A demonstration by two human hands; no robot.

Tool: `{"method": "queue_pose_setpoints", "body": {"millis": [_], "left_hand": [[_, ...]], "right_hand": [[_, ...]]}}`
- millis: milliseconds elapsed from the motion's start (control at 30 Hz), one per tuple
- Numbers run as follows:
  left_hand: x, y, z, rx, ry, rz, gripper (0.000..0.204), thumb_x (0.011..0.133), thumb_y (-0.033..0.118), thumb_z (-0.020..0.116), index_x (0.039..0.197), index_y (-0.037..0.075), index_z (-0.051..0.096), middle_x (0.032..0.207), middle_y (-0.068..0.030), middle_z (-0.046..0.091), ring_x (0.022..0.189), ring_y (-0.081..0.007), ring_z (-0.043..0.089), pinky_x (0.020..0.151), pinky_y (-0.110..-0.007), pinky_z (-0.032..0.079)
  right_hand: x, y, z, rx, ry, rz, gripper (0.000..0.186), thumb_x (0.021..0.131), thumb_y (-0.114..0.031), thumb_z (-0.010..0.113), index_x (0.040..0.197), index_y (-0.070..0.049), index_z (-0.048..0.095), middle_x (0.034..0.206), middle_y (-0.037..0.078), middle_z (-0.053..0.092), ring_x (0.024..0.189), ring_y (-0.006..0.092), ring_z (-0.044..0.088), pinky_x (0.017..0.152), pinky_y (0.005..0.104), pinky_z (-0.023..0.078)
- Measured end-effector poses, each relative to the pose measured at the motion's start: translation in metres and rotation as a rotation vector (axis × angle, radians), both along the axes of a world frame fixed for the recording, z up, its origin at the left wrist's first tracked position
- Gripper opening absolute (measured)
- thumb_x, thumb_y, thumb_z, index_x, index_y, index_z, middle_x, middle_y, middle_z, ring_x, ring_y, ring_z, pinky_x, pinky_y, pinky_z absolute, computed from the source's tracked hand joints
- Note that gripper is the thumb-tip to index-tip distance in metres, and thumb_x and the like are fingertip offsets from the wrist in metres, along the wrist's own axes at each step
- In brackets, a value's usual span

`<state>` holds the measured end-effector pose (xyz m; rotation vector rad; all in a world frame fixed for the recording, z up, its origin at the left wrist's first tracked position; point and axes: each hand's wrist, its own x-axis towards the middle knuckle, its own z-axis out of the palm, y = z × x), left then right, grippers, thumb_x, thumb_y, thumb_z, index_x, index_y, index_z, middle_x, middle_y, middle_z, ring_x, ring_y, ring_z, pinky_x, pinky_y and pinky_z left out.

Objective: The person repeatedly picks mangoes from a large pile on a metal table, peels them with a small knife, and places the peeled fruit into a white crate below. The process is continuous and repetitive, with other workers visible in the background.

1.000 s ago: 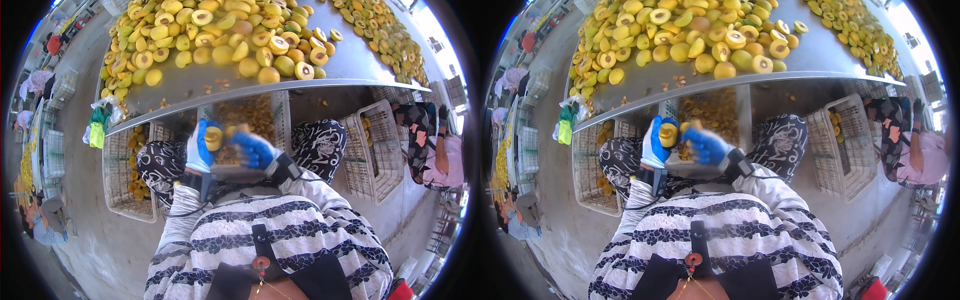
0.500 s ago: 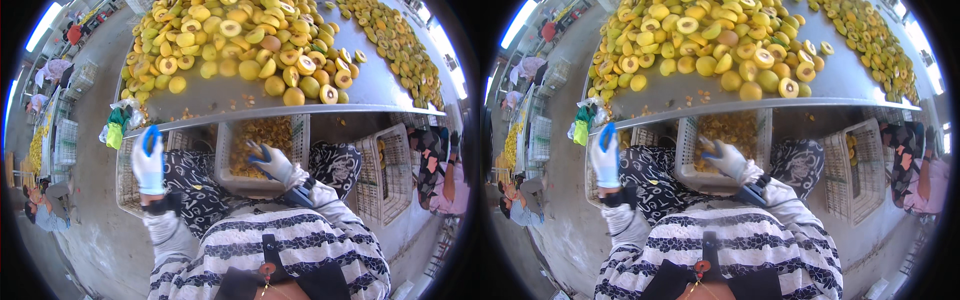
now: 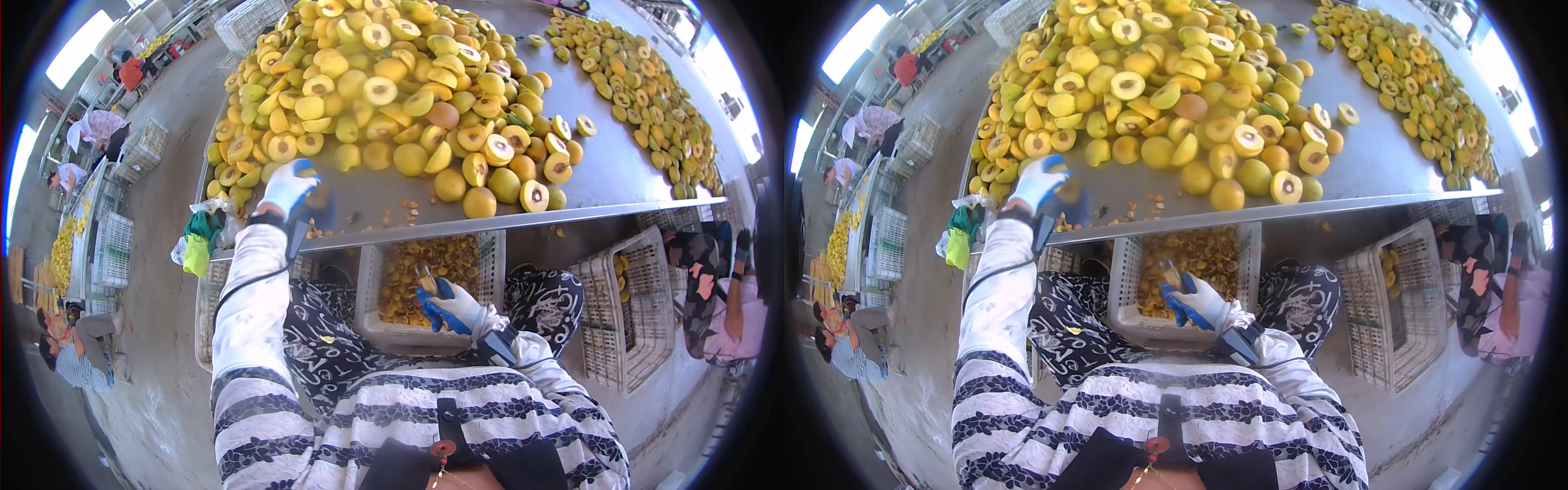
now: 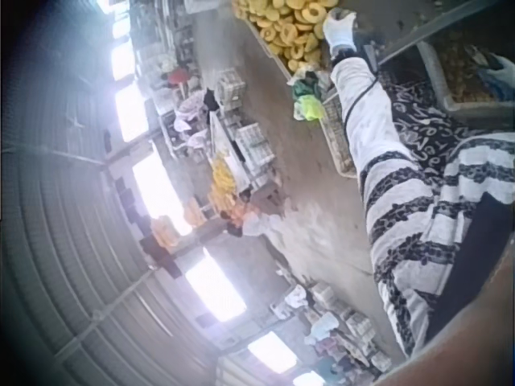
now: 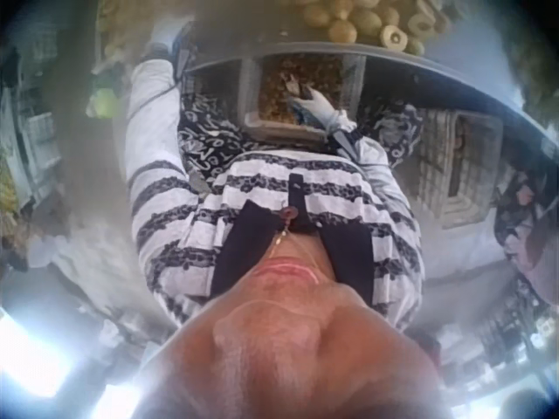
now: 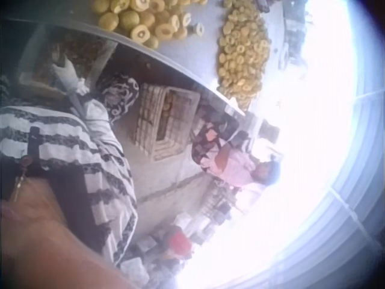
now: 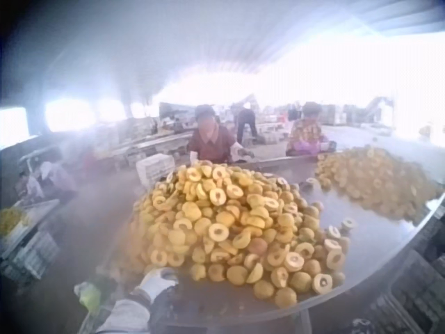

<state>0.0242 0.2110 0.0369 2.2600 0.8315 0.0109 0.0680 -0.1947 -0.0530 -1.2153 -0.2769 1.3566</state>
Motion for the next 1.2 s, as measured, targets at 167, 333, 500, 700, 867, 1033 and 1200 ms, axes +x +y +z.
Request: {"method": "queue_pose_setpoints", "body": {"millis": [167, 333, 500, 700, 867, 1033, 1200], "left_hand": [[-0.046, -0.061, 0.009, -1.227, -0.724, 0.189, 0.055, 0.096, 0.053, 0.051, 0.135, 0.015, 0.054, 0.119, -0.0096, 0.065, 0.092, -0.0259, 0.067, 0.068, -0.038, 0.058], [-0.034, -0.156, -0.008, -1.011, -0.908, 0.421, 0.048, 0.095, 0.044, 0.061, 0.127, 0.008, 0.057, 0.105, -0.0100, 0.066, 0.085, -0.0232, 0.069, 0.061, -0.030, 0.057], [-0.026, -0.215, -0.007, -0.531, -1.094, 0.178, 0.022, 0.100, 0.014, 0.055, 0.111, -0.003, 0.063, 0.107, -0.0102, 0.066, 0.089, -0.0174, 0.067, 0.076, -0.030, 0.056], [-0.026, -0.243, -0.005, -0.574, -0.959, 0.231, 0.023, 0.102, 0.015, 0.049, 0.110, -0.002, 0.062, 0.102, -0.0085, 0.067, 0.085, -0.0149, 0.067, 0.077, -0.028, 0.055], [-0.029, -0.247, -0.006, -0.609, -1.021, 0.357, 0.034, 0.103, 0.027, 0.052, 0.111, -0.003, 0.065, 0.100, -0.0084, 0.069, 0.087, -0.0155, 0.066, 0.078, -0.029, 0.054], [-0.030, -0.249, -0.007, -0.563, -1.025, 0.375, 0.031, 0.101, 0.024, 0.056, 0.111, -0.004, 0.066, 0.100, -0.0069, 0.069, 0.086, -0.0115, 0.061, 0.076, -0.026, 0.050], [-0.030, -0.256, 0.000, -0.523, -1.086, 0.330, 0.025, 0.101, 0.017, 0.057, 0.114, -0.004, 0.063, 0.094, -0.0044, 0.067, 0.077, -0.0090, 0.058, 0.067, -0.022, 0.047]], "right_hand": [[0.001, 0.009, 0.040, 0.005, -0.151, 0.095, 0.040, 0.099, -0.034, 0.058, 0.124, -0.003, 0.052, 0.073, 0.001, 0.055, 0.053, 0.0105, 0.053, 0.045, 0.0245, 0.044], [-0.010, 0.041, 0.067, 0.185, -0.558, -0.085, 0.035, 0.101, -0.034, 0.051, 0.116, -0.002, 0.056, 0.075, 0.010, 0.061, 0.064, 0.0224, 0.062, 0.057, 0.0355, 0.048], [-0.012, 0.041, 0.076, 0.092, -1.018, -0.219, 0.031, 0.099, -0.026, 0.050, 0.116, -0.001, 0.055, 0.083, 0.026, 0.065, 0.079, 0.0429, 0.064, 0.066, 0.0453, 0.049], [-0.019, 0.036, 0.070, -0.105, -1.464, -0.176, 0.033, 0.088, -0.021, 0.062, 0.114, -0.003, 0.053, 0.081, 0.020, 0.065, 0.070, 0.0358, 0.066, 0.060, 0.0449, 0.051], [-0.022, 0.036, 0.066, -0.103, -1.560, -0.145, 0.039, 0.084, -0.022, 0.065, 0.116, -0.004, 0.052, 0.085, 0.018, 0.065, 0.070, 0.0352, 0.066, 0.060, 0.0431, 0.052], [-0.024, 0.032, 0.060, -0.142, -1.509, -0.090, 0.038, 0.085, -0.021, 0.064, 0.117, -0.003, 0.053, 0.084, 0.020, 0.065, 0.071, 0.0365, 0.066, 0.061, 0.0454, 0.052], [-0.027, 0.035, 0.054, 0.054, -1.121, -0.201, 0.034, 0.088, -0.017, 0.060, 0.116, 0.000, 0.053, 0.081, 0.022, 0.066, 0.071, 0.0386, 0.066, 0.062, 0.0466, 0.051]]}}
